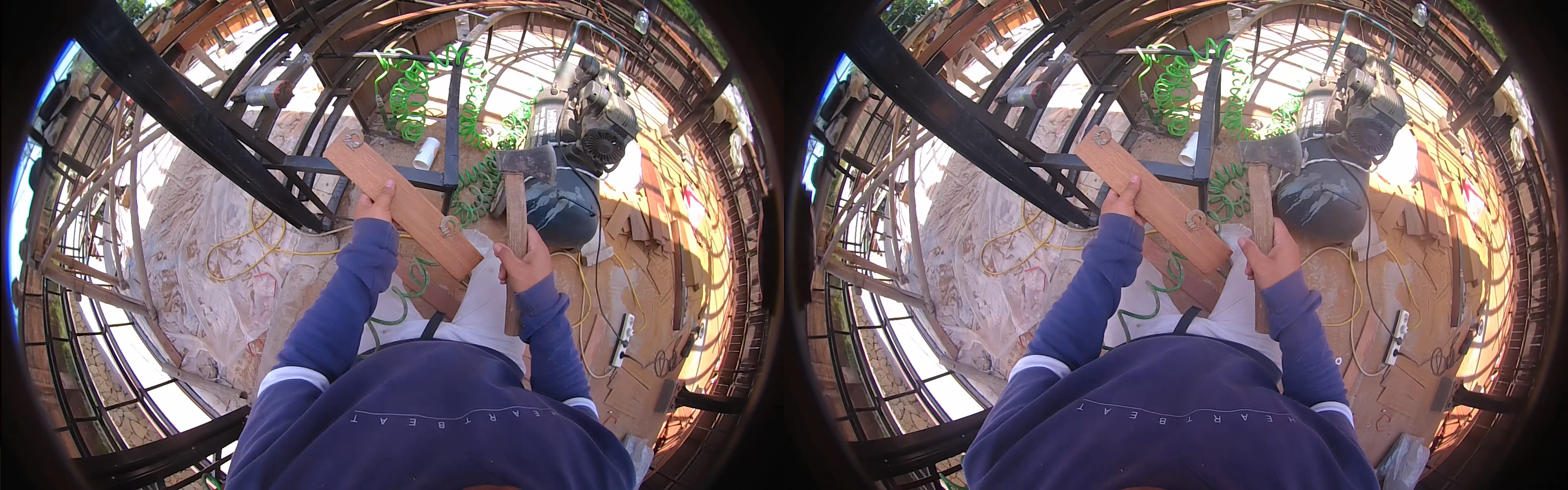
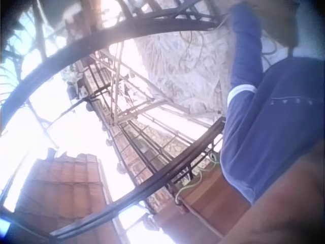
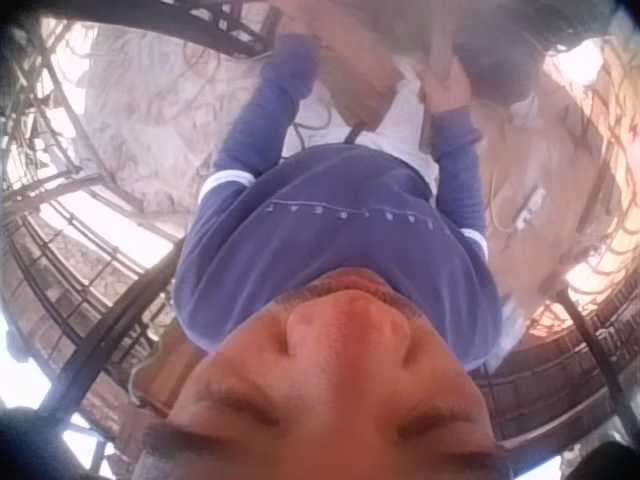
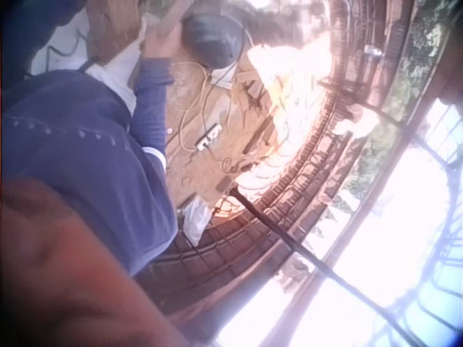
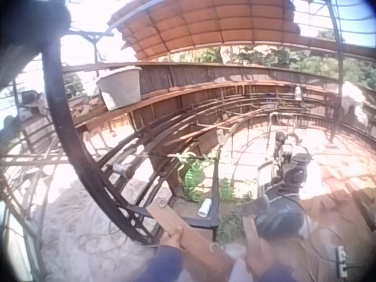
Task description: The person uses an axe to shave a wooden board, checks its fit against a wall, and secures it using a nail gun.
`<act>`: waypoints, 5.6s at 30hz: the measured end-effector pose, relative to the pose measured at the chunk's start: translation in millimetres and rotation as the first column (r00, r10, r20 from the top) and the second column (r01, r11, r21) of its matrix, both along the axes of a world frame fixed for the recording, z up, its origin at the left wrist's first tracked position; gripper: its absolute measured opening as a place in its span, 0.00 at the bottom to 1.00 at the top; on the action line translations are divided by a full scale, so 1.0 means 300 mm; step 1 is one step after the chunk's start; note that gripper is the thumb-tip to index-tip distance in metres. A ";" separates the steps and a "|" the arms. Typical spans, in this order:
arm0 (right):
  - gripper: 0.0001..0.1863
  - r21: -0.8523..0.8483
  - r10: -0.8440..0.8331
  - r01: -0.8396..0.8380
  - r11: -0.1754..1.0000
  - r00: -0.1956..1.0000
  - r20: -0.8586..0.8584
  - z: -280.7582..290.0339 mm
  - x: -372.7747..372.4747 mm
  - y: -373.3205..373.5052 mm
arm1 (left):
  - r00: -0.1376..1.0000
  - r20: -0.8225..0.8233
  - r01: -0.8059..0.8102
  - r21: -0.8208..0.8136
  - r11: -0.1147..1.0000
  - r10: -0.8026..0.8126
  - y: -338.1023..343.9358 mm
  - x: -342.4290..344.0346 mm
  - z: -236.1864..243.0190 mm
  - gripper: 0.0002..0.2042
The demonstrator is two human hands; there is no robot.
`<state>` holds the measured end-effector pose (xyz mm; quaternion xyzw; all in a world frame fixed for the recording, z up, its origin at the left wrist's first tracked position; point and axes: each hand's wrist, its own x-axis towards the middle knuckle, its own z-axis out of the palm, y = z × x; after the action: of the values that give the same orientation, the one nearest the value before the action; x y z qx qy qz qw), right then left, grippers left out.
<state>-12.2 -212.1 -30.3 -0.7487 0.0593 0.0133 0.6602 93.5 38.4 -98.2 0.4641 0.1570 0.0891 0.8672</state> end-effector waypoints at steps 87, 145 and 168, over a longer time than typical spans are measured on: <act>0.09 0.284 0.218 -0.329 0.901 0.907 0.361 1.553 -0.030 0.268 | 0.954 0.152 0.180 0.404 0.897 -0.259 -0.011 -0.589 1.554 0.18; 0.10 0.361 0.602 -0.712 0.603 0.703 0.379 1.843 -0.272 0.042 | 0.995 -0.022 0.084 0.689 0.720 -0.096 -0.255 -1.141 2.061 0.24; 0.12 0.364 0.643 -0.757 0.543 0.653 0.400 1.836 -0.355 0.099 | 0.999 -0.036 0.031 0.675 0.737 -0.009 -0.248 -1.259 2.044 0.22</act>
<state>-118.7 -182.4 520.5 -0.5065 -0.3250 0.2100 0.7705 -284.3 -36.1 515.0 0.7496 0.1219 0.1235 0.6387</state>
